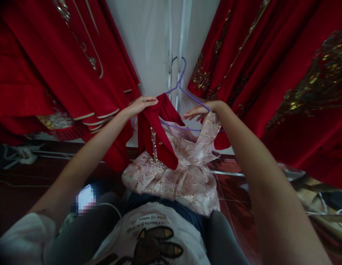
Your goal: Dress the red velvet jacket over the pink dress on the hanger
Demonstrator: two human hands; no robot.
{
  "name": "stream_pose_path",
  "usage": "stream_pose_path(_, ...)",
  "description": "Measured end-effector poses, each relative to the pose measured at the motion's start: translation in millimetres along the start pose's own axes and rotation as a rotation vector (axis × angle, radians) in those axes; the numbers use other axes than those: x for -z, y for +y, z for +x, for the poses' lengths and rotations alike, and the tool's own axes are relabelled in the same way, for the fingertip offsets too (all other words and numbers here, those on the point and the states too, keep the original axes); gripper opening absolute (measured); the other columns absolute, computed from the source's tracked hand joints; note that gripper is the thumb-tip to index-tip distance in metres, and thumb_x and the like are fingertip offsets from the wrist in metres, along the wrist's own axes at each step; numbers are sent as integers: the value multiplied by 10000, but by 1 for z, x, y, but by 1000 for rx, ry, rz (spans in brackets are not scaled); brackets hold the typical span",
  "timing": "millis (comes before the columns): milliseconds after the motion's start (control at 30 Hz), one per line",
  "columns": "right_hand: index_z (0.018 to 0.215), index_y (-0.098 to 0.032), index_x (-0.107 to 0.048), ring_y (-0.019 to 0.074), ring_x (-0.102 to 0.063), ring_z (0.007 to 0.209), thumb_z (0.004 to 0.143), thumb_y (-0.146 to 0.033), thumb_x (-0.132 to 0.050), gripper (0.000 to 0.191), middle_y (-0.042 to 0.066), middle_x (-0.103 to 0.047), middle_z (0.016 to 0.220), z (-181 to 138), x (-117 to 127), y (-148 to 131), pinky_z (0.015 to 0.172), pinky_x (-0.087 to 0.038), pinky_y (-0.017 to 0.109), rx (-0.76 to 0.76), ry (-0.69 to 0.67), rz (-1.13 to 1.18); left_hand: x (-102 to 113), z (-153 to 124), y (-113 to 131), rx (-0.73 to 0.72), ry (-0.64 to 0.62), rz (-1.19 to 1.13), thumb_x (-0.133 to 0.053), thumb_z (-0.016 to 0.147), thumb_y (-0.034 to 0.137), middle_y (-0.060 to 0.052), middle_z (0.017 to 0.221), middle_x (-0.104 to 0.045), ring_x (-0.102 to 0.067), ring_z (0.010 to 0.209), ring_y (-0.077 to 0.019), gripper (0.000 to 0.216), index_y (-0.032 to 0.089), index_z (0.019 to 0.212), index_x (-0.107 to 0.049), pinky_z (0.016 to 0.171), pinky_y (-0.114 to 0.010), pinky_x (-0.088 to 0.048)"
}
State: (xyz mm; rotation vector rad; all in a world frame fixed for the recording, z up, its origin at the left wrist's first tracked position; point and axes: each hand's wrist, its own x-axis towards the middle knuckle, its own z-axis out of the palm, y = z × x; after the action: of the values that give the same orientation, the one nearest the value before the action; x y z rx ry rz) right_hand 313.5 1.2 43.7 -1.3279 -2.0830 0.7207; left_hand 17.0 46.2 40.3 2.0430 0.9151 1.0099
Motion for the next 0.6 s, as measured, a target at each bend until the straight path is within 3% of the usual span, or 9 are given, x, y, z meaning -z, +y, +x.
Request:
stream_pose_path(200,778,-234,-677,219,-664,943,706,-338,-722,134,53,-703,820,41,-12,7,869,-504,411,-196,-444,134,6,-11,-1,35,30,-100,-637,790,461,-9,876,-671,-607,842,-152,333,154,916,-663,816,-278,-452)
stream_pose_path(267,713,-223,-652,216,-671,860,674,-316,-752,142,52,-686,749,50,-13,13,845,-523,414,-237,-467,170,7,-12,-1,32,35,-81,-628,797,468,-8,885,-673,-608,856,-154,340,154,922,-665,822,-278,-452)
stream_pose_path(400,732,-227,-633,207,-655,793,653,-370,-760,207,39,-682,761,53,-11,21,813,-533,430,-160,-516,282,5,-13,1,15,47,-37,-615,808,468,-5,862,-662,-602,850,-153,338,150,911,-660,817,-274,-442)
stream_pose_path(600,842,-251,-695,223,-630,1040,724,-423,-695,209,64,-701,970,41,-8,10,882,-497,413,-289,-453,127,1,-14,4,-19,66,21,-591,821,485,-4,827,-645,-578,811,-146,347,148,874,-650,796,-270,-430)
